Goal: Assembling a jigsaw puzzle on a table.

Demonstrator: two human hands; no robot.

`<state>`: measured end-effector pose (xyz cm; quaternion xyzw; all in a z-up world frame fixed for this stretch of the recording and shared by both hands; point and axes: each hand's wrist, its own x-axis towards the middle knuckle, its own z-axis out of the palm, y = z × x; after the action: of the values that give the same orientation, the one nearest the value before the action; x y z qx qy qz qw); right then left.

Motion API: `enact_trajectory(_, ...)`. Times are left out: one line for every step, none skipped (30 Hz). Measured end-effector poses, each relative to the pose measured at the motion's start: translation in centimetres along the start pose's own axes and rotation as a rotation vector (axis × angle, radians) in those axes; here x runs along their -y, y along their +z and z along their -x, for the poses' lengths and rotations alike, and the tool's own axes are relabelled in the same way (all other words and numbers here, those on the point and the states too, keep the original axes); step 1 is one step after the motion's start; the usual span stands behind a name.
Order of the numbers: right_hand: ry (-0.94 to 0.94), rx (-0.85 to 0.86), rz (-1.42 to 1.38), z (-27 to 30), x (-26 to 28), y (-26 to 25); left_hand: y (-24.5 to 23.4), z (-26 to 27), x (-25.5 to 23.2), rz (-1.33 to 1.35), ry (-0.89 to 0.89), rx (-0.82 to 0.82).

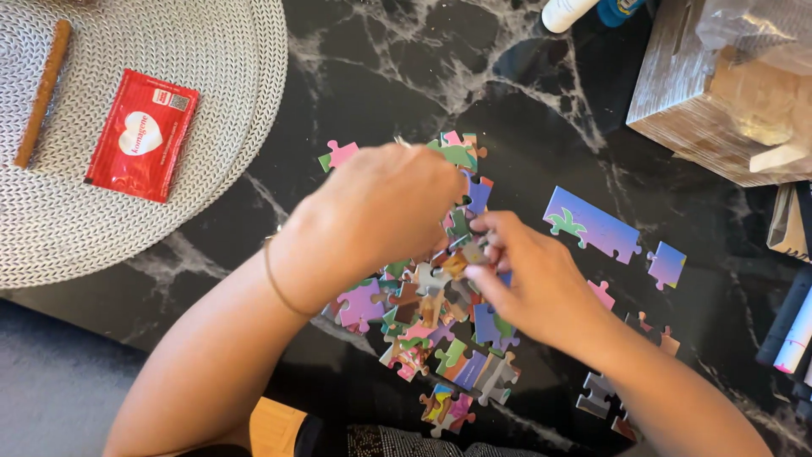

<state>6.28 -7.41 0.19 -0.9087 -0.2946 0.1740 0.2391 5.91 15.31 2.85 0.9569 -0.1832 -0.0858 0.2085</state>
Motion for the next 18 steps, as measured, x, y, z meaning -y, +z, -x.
enact_trajectory(0.000,-0.002,-0.002,0.1,-0.1,-0.3,-0.7,0.7,-0.2,-0.002,0.001,0.001)
enact_trajectory(0.120,0.055,-0.121,0.1,-0.1,-0.6,-1.5,1.4,-0.4,0.001,0.027,-0.136)
enact_trajectory(0.240,0.114,-0.241,0.1,-0.1,-0.9,-2.3,2.3,-0.6,0.003,0.054,-0.273)
enact_trajectory(0.230,0.114,-0.239,0.0,-0.5,-0.8,-2.8,3.2,-1.0,-0.002,0.048,-0.279)
enact_trajectory(0.229,0.112,-0.361,-0.2,-0.9,-0.7,-3.3,4.1,-1.3,-0.006,0.028,-0.350)
enact_trajectory(0.229,0.109,-0.483,-0.3,-1.2,-0.6,-3.8,5.0,-1.7,-0.009,0.010,-0.418)
enact_trajectory(0.223,0.109,-0.482,-0.7,-1.3,-0.3,-3.5,5.7,-2.4,-0.014,0.008,-0.423)
enact_trajectory(0.168,0.085,-0.514,-1.1,-1.4,-0.1,-3.2,6.2,-3.2,0.007,-0.131,-0.296)
enact_trajectory(0.113,0.062,-0.546,-1.5,-1.6,0.1,-2.9,6.7,-3.9,0.029,-0.267,-0.168)
enact_trajectory(0.111,0.055,-0.545,-1.5,-1.3,0.1,-1.4,6.9,-4.5,0.025,-0.262,-0.170)
enact_trajectory(0.146,0.052,-0.510,-1.5,-1.0,0.1,0.1,7.0,-5.1,0.056,-0.294,-0.165)
enact_trajectory(0.180,0.050,-0.474,-1.7,-0.7,0.1,1.6,7.1,-5.6,0.087,-0.326,-0.162)
enact_trajectory(0.178,0.043,-0.472,-1.2,-1.0,-0.1,2.8,7.2,-6.0,0.084,-0.321,-0.166)
enact_trajectory(0.181,0.041,-0.457,-0.8,-1.2,-0.3,4.0,7.2,-6.3,0.099,-0.369,-0.163)
enact_trajectory(0.184,0.039,-0.442,-0.4,-1.6,-0.5,5.2,7.3,-6.6,0.115,-0.416,-0.159)
enact_trajectory(0.191,0.038,-0.441,0.6,-1.9,-0.6,5.3,7.2,-6.7,0.119,-0.412,-0.155)
enact_trajectory(0.199,0.041,-0.444,1.5,-2.2,-0.8,5.4,7.1,-6.8,0.109,-0.458,-0.091)
enact_trajectory(0.208,0.043,-0.448,2.5,-2.5,-0.9,5.5,6.9,-6.8,0.097,-0.504,-0.026)
